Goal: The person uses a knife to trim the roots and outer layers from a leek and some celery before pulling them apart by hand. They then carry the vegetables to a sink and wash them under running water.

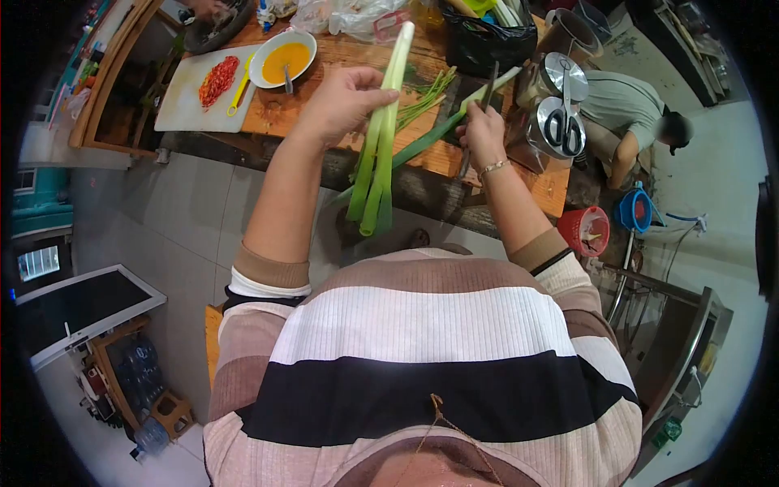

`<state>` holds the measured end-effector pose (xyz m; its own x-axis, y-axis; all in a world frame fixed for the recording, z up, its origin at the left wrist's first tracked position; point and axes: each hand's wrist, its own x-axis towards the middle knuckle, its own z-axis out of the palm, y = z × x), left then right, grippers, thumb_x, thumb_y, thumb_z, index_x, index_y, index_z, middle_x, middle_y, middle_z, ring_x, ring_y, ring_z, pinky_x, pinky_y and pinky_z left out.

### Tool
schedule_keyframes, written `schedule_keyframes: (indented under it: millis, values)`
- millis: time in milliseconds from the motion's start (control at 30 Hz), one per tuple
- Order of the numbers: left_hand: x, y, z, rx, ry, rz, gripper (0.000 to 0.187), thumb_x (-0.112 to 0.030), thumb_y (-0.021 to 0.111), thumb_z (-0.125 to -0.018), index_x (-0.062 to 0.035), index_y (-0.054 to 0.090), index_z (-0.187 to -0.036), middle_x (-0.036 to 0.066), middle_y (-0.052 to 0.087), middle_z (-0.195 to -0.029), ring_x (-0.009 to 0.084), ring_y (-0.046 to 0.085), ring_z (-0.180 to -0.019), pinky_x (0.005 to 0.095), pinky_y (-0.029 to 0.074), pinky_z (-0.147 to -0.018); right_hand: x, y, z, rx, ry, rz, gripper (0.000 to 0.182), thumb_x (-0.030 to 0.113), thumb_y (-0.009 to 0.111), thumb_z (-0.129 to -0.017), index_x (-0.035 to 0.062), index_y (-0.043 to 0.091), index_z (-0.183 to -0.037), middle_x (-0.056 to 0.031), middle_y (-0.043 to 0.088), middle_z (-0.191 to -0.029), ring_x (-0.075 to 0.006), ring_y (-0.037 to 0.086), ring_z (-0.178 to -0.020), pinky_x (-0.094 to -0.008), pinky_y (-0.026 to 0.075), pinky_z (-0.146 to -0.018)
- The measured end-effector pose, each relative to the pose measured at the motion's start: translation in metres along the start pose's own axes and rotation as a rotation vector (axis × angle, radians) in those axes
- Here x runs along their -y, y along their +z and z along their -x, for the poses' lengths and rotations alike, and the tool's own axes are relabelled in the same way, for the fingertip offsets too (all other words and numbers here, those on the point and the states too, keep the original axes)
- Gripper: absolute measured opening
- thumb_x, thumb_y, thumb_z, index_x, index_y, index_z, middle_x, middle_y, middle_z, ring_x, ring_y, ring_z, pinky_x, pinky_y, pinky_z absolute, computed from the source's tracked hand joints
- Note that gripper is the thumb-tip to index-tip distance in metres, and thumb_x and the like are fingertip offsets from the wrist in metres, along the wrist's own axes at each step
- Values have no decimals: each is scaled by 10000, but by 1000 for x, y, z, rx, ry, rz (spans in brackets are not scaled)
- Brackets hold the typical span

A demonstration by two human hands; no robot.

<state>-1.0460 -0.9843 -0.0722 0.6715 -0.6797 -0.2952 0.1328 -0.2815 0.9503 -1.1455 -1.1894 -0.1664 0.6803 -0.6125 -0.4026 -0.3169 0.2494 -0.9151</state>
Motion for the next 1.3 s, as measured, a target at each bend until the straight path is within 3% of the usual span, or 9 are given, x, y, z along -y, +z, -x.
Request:
schedule_keyframes:
  millis: [233, 400, 500, 667, 900, 967, 1100, 1200, 1300]
  values:
    - [-5, 30, -13, 147, -31, -58, 233, -211, 672, -799, -35, 587, -927, 19, 624, -749, 80, 589, -612, 219, 454, -490, 67, 8, 65, 500, -64, -141, 202, 203, 619, -842, 12, 569, -797, -14, 503, -571, -68, 382, -382, -206, 270, -344]
    - [-12, 31, -5, 242, -41, 96, 231, -198, 638, -823, -9, 543, -916, 46, 594, -724, 119, 603, -595, 254, 493, -468, 66, 2, 73, 444, -45, -194, 134, 144, 636, -826, 28, 570, -826, -3, 538, -603, -47, 414, -424, -187, 273, -350]
    - [-26, 19, 6, 133, -32, 7, 196, -200, 597, -859, -40, 527, -949, 23, 566, -689, 100, 587, -550, 230, 515, -458, 64, -2, 80, 456, -86, -203, 114, 127, 634, -823, 32, 573, -842, -15, 569, -638, -40, 411, -427, -178, 281, -361]
    - [-32, -4, 21, -124, 114, -131, 147, -205, 530, -908, -62, 509, -934, -46, 473, -607, 27, 429, -422, 172, 316, -349, 56, -32, 75, 625, -159, 5, 110, 105, 617, -823, 21, 573, -880, -56, 616, -732, -33, 415, -442, -168, 290, -380]
    - [-39, -25, 60, -125, 153, 1, 152, -194, 613, -863, -89, 508, -895, -72, 438, -596, 3, 373, -422, 163, 254, -350, 117, -67, 83, 386, -261, -185, 185, 156, 574, -863, -3, 543, -953, -103, 593, -847, -40, 407, -482, -155, 297, -375]
    - [-34, -34, 68, -136, 148, 70, 165, -175, 649, -832, -88, 514, -867, -58, 475, -622, 0, 376, -428, 159, 254, -355, 143, -68, 91, 370, -316, -333, 196, 167, 566, -875, -29, 577, -865, -42, 515, -598, -62, 380, -436, -183, 274, -366]
    - [-30, -42, 81, -99, 251, 53, 229, -140, 719, -757, -64, 550, -892, 11, 604, -796, -6, 422, -486, 144, 308, -406, 178, -77, 98, 464, -353, -563, 227, 157, 501, -914, -62, 522, -973, -142, 559, -840, -87, 427, -550, -198, 296, -386]
    - [-26, -49, 87, 89, 292, 62, 366, -116, 752, -708, -40, 554, -1007, 55, 613, -1014, 4, 495, -602, 145, 385, -496, 195, -68, 93, 757, -345, -753, 216, 100, 426, -941, -91, 423, -1043, -201, 501, -981, -78, 388, -570, -168, 324, -397]
    - [-8, -51, 81, 230, 378, 140, 461, -99, 744, -701, -21, 527, -1100, 78, 601, -1090, 46, 562, -704, 172, 462, -650, 203, -49, 88, 835, -216, -852, 211, 80, 426, -937, -101, 402, -1043, -196, 496, -973, -91, 397, -605, -184, 327, -423]
